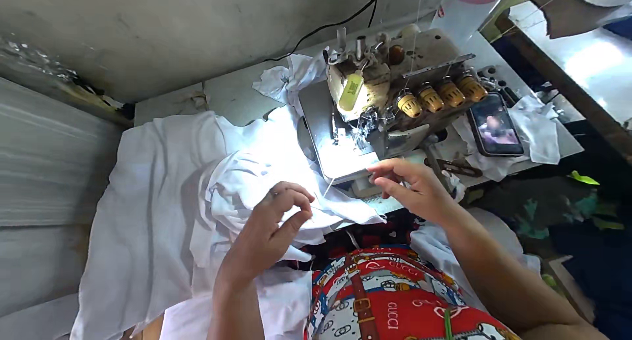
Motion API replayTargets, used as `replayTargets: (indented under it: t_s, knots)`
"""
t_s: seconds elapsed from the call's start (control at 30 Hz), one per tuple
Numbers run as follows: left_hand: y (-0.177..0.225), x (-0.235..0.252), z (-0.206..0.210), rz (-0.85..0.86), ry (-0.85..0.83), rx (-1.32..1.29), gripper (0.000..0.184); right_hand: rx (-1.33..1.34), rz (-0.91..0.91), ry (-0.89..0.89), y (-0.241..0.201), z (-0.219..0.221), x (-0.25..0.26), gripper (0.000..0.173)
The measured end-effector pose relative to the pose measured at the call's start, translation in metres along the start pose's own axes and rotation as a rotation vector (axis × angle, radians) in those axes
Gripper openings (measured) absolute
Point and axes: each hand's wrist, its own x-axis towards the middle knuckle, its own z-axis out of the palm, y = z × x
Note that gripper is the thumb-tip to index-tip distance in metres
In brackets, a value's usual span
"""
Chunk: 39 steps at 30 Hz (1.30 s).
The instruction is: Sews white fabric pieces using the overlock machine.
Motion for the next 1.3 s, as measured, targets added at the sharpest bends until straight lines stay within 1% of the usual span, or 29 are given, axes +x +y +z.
replayTargets:
  t_s: [0.07, 0.17, 0.2, 0.27, 0.3, 0.33, 0.4, 0.43, 0.53, 0.6, 0.63, 0.67, 0.73, 0.8, 0.83, 0.87, 0.9, 0.97, 1.0, 1.13, 1.3]
  knots:
    - [-0.001, 0.005, 0.006, 0.030, -0.054, -0.067, 0.026, 0.023, -0.012, 0.074, -0.004, 0.014, 0.007, 0.032]
    - [-0.001, 0.007, 0.008, 0.052, -0.100, -0.198, 0.023, 0.077, 0.110, 0.195, -0.012, 0.027, 0.020, 0.040]
    - [-0.002, 0.005, 0.006, 0.046, -0.121, -0.214, 0.023, 0.070, 0.148, 0.224, -0.012, 0.029, 0.025, 0.043]
    - [-0.006, 0.001, 0.001, 0.023, -0.143, -0.193, 0.025, -0.045, 0.166, 0.259, -0.007, 0.032, 0.035, 0.050]
    - [-0.010, -0.001, -0.001, 0.004, -0.138, -0.158, 0.026, -0.118, 0.179, 0.269, -0.005, 0.033, 0.040, 0.048]
    - [-0.013, -0.003, -0.003, -0.020, -0.128, -0.112, 0.025, -0.165, 0.195, 0.278, -0.005, 0.033, 0.045, 0.043]
    - [-0.022, -0.008, -0.006, -0.098, -0.098, 0.001, 0.027, -0.188, 0.195, 0.282, -0.005, 0.031, 0.052, 0.019]
    - [-0.027, -0.011, -0.007, -0.153, -0.075, 0.071, 0.028, -0.165, 0.174, 0.284, -0.006, 0.030, 0.053, 0.013]
    - [-0.046, -0.017, -0.010, -0.344, 0.066, 0.323, 0.026, -0.042, 0.025, 0.250, -0.008, 0.023, 0.043, 0.011]
    - [-0.053, -0.015, -0.009, -0.429, 0.206, 0.464, 0.021, -0.046, -0.058, 0.213, -0.006, 0.018, 0.030, 0.013]
    - [-0.053, -0.011, -0.007, -0.426, 0.279, 0.502, 0.022, -0.061, -0.077, 0.213, -0.003, 0.016, 0.025, 0.014]
    - [-0.052, -0.003, -0.002, -0.379, 0.349, 0.522, 0.026, -0.074, -0.086, 0.222, 0.001, 0.014, 0.020, 0.014]
    - [-0.040, 0.021, 0.014, -0.240, 0.434, 0.527, 0.031, -0.108, -0.109, 0.230, 0.006, 0.010, 0.013, 0.015]
    - [-0.027, 0.054, 0.038, -0.087, 0.478, 0.537, 0.022, -0.160, -0.141, 0.188, 0.006, 0.008, 0.007, 0.017]
    - [-0.023, 0.070, 0.050, -0.041, 0.480, 0.551, 0.019, -0.182, -0.157, 0.156, 0.005, 0.007, 0.003, 0.018]
    - [-0.021, 0.086, 0.060, -0.038, 0.460, 0.549, 0.018, -0.196, -0.166, 0.136, 0.004, 0.007, 0.000, 0.020]
    - [-0.021, 0.099, 0.069, -0.069, 0.426, 0.531, 0.019, -0.203, -0.166, 0.132, 0.004, 0.007, -0.003, 0.021]
    - [-0.023, 0.122, 0.082, -0.193, 0.346, 0.481, 0.022, -0.190, -0.160, 0.161, 0.008, 0.006, -0.005, 0.021]
    - [-0.025, 0.130, 0.087, -0.222, 0.343, 0.452, 0.022, -0.172, -0.166, 0.179, 0.011, 0.004, -0.005, 0.020]
    - [-0.031, 0.135, 0.093, -0.210, 0.444, 0.441, 0.019, -0.093, -0.226, 0.190, 0.016, 0.000, -0.004, 0.017]
    - [-0.040, 0.131, 0.096, -0.168, 0.529, 0.429, 0.017, -0.044, -0.240, 0.160, 0.019, -0.001, -0.001, 0.016]
